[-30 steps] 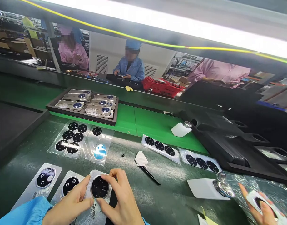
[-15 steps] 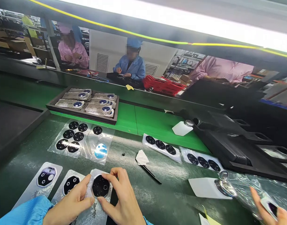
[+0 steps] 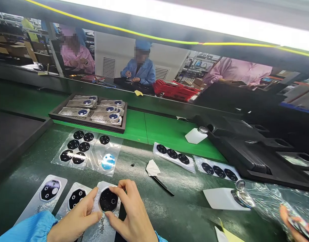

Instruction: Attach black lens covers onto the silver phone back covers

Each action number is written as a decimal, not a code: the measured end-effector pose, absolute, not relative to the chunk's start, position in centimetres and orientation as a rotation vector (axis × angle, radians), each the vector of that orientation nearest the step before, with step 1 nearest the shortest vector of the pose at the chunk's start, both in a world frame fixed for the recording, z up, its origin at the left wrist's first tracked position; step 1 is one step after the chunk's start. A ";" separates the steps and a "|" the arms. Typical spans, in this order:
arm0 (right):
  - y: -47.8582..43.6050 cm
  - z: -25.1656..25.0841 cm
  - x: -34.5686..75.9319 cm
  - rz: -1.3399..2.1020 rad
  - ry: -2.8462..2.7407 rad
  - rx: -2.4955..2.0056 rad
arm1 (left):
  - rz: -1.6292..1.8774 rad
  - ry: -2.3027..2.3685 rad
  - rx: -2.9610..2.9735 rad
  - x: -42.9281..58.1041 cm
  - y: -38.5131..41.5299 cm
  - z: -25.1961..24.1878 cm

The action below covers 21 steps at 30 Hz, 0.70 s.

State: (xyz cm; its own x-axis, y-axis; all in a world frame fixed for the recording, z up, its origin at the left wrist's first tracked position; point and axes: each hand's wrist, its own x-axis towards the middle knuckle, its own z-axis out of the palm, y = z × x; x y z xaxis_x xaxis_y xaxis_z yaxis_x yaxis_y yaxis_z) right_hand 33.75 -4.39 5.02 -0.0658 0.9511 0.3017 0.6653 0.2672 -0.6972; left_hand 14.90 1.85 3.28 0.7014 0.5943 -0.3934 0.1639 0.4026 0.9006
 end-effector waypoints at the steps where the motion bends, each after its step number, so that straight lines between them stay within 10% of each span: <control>1: -4.4 5.1 33.7 0.492 -1.804 -1.474 | 0.312 0.789 1.146 14.9 1.8 3.2; 21: -4.4 5.1 33.7 0.437 -1.840 -1.490 | 0.298 0.821 1.250 14.4 1.9 2.3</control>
